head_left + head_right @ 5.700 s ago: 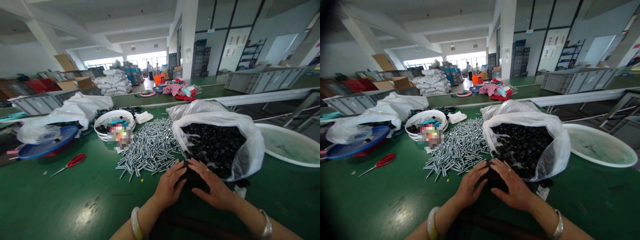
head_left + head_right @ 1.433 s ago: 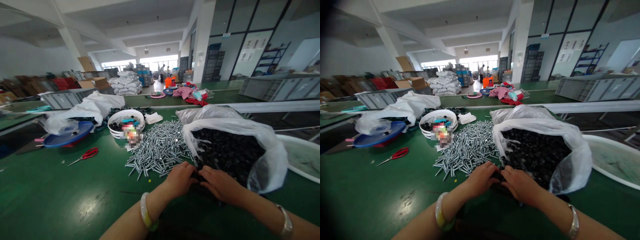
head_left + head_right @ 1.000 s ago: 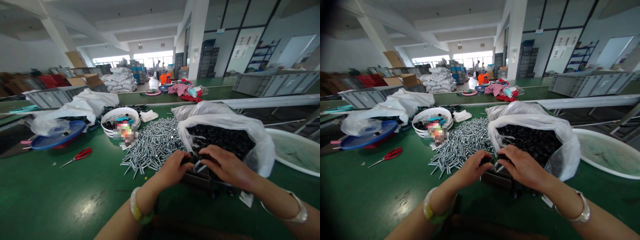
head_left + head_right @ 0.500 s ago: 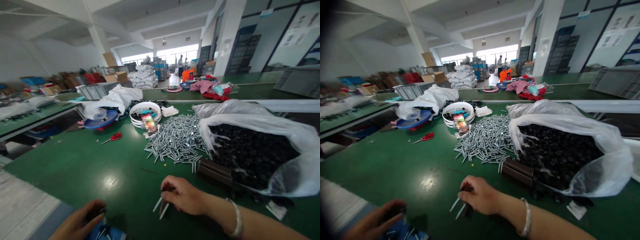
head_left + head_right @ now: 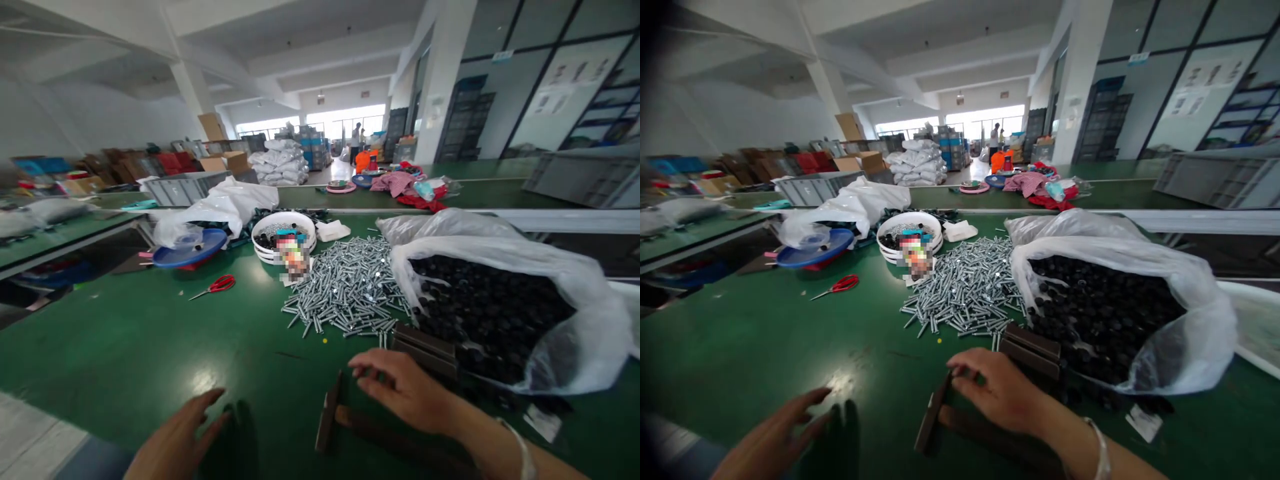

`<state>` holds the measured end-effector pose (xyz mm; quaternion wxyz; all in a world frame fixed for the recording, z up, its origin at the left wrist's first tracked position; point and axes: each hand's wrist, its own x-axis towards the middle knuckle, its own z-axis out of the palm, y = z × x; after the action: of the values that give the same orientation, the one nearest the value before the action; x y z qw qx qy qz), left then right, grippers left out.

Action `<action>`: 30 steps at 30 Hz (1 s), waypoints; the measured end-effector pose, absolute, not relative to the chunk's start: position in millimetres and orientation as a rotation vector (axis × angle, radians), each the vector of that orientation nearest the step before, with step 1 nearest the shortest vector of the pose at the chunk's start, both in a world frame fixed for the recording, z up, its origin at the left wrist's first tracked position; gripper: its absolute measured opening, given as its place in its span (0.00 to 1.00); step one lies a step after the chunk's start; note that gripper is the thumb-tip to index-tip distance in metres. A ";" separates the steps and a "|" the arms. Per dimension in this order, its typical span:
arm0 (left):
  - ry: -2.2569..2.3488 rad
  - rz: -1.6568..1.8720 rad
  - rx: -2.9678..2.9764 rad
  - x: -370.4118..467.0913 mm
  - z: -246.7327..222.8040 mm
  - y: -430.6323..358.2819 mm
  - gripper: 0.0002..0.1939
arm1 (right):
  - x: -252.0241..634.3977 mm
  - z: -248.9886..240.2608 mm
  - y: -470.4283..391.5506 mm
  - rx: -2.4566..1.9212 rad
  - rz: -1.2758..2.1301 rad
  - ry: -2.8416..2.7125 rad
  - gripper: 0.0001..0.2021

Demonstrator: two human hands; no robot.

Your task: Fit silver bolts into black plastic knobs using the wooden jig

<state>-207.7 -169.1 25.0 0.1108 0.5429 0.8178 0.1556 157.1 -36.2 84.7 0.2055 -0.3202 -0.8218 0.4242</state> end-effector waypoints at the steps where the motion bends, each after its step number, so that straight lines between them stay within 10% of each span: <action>1: 2.315 0.438 1.705 -194.0 21.1 -138.5 0.26 | 182.5 85.7 -29.3 -1.045 0.998 -2.207 0.15; 10: 2.204 0.427 1.982 -82.5 -17.5 33.3 0.53 | 321.7 45.2 -33.0 -1.662 0.680 -1.590 0.17; 21: 2.041 0.603 1.968 14.6 -5.2 53.0 0.58 | 302.7 13.5 -11.7 -1.584 0.588 -1.629 0.15; 30: 1.964 0.817 2.270 -48.6 42.8 78.7 0.24 | 313.5 -2.3 -12.0 -1.604 0.514 -1.688 0.15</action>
<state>-48.6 78.7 42.8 0.0152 0.7296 0.6313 0.2626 313.5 -12.0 -2.3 0.3697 -0.6250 -0.6578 0.2003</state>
